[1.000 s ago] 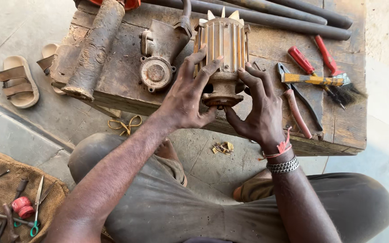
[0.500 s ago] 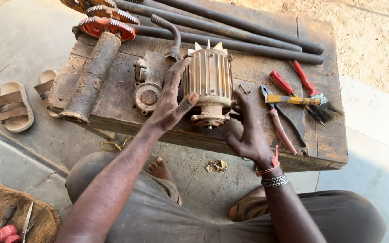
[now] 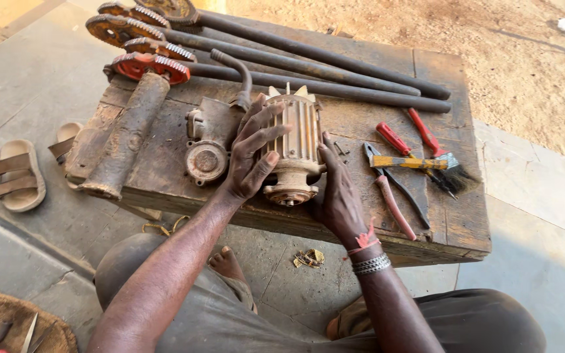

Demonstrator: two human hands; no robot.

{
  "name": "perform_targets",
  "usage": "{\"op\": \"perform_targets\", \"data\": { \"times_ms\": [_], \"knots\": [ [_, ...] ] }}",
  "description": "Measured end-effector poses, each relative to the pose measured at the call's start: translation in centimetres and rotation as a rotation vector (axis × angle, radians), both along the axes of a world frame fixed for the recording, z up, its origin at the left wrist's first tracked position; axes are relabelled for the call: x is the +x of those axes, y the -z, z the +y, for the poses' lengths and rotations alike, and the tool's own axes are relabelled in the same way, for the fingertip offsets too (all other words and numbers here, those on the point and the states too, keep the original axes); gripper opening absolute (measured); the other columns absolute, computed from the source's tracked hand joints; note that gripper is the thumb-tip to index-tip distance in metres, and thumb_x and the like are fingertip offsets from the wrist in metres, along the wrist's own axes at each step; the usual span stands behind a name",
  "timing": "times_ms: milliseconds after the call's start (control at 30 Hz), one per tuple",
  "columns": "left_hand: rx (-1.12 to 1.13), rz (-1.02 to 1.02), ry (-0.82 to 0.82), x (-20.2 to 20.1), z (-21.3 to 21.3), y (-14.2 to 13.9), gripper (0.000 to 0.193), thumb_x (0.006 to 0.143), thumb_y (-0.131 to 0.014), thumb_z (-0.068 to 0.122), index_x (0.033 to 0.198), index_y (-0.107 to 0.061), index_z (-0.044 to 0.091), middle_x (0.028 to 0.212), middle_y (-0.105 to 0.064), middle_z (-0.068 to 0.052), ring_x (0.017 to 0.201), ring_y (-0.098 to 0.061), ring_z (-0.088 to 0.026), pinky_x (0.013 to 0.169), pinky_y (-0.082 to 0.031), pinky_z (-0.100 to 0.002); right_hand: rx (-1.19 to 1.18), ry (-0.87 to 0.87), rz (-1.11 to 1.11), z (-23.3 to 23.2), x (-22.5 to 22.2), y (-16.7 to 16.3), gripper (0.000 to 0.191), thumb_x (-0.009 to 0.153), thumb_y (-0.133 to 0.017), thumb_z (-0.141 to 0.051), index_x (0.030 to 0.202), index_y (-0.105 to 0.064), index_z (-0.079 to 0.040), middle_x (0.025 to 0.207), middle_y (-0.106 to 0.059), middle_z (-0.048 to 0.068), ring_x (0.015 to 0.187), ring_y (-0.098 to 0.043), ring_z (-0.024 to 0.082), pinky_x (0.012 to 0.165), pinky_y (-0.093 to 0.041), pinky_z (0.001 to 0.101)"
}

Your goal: The person disassembles a mechanical part on a wooden workbench using a wrench, pliers, and a hammer. They remove bolts and a metal ring, then reassemble the part by hand.

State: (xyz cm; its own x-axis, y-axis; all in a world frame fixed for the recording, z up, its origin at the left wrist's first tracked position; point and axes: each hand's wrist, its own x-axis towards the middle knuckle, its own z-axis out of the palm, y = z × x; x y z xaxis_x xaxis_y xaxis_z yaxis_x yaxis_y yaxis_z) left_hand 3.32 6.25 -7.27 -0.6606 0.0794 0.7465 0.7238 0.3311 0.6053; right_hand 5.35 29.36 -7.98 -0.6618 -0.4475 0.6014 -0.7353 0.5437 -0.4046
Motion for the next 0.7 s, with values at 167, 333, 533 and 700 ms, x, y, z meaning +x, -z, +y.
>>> {"op": "perform_targets", "data": {
  "times_ms": [167,333,533,700],
  "knots": [
    [0.157,-0.016,0.069,0.6,1.0,-1.8,0.04,0.106,-0.051,0.043,0.116,-0.074,0.011,0.143,-0.062,-0.01,0.159,-0.033,-0.033,0.137,-0.021,-0.052,-0.088,-0.002,-0.063,-0.9,-0.5,-1.2,0.089,0.076,-0.085,-0.007,0.147,-0.033,-0.008,0.165,-0.031,0.032,0.137,-0.053,0.042,0.108,-0.051,0.0456],
    [0.228,-0.074,-0.017,1.9,2.9,-3.7,0.048,0.105,-0.045,0.044,0.104,-0.075,0.006,0.123,-0.07,-0.01,0.146,-0.047,-0.03,0.133,-0.026,-0.052,0.002,-0.012,0.046,0.7,-0.3,-4.7,0.081,0.067,-0.082,0.001,0.139,-0.046,-0.006,0.152,-0.056,0.024,0.143,-0.056,0.045,0.115,-0.052,0.0457],
    [0.654,-0.705,0.111,3.9,4.1,-7.4,0.069,0.101,-0.036,0.064,0.106,-0.07,0.004,0.106,-0.074,-0.016,0.102,-0.072,-0.027,0.096,-0.059,-0.05,-0.035,-0.051,-0.241,3.2,1.5,-9.7,0.079,0.055,-0.097,-0.023,0.125,-0.066,-0.004,0.108,-0.078,0.013,0.1,-0.076,0.023,0.088,-0.06,0.0354],
    [0.903,-1.06,0.243,4.6,3.2,-9.4,0.078,0.093,-0.028,0.072,0.115,-0.063,0.005,0.104,-0.071,-0.015,0.088,-0.076,-0.024,0.073,-0.07,-0.041,-0.132,-0.141,-0.331,3.7,1.9,-10.2,0.096,0.053,-0.1,-0.036,0.134,-0.064,0.001,0.12,-0.077,0.014,0.11,-0.076,0.024,0.101,-0.058,0.0391]
  ]
}}
